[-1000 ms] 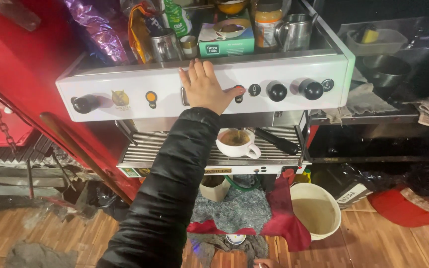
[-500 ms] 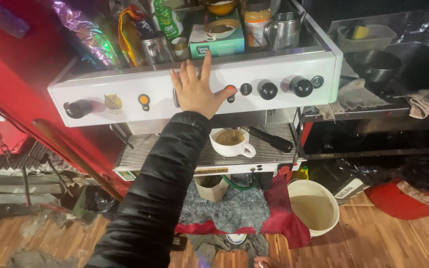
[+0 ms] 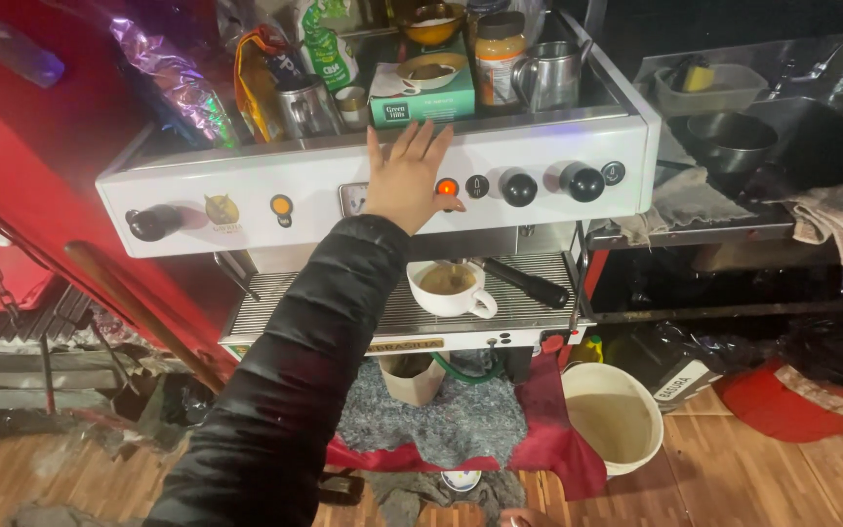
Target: Preparing coffee using an espresso machine, involving cleaning the portafilter and steaming milk.
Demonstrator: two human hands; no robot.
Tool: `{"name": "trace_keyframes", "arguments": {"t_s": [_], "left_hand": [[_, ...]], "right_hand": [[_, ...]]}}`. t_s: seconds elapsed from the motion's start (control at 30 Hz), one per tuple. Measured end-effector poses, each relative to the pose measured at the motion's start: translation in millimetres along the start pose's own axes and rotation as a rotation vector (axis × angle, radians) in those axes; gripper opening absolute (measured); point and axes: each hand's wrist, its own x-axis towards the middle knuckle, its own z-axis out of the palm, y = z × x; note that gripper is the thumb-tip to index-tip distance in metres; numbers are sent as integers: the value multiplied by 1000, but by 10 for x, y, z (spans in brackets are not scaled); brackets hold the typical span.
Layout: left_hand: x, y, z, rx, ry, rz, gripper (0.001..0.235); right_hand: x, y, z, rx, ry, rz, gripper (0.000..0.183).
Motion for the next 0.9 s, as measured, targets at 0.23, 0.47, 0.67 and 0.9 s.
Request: {"name": "trace_keyframes", "arguments": {"t_s": [0.23, 0.47, 0.67, 0.9], "left_hand": [[59, -10, 125, -64, 25, -73, 104], [91, 47, 112, -114, 54, -139, 93], [96, 60, 114, -103, 29, -162, 94], [36, -100, 236, -174, 91, -52, 96]], "right_hand": [[17, -11, -48, -121, -10, -41, 79], [5, 12, -55, 46, -30, 51, 76], [18, 2, -63, -51, -48, 32, 77], [44, 38, -71, 55, -84, 73, 89]]}}
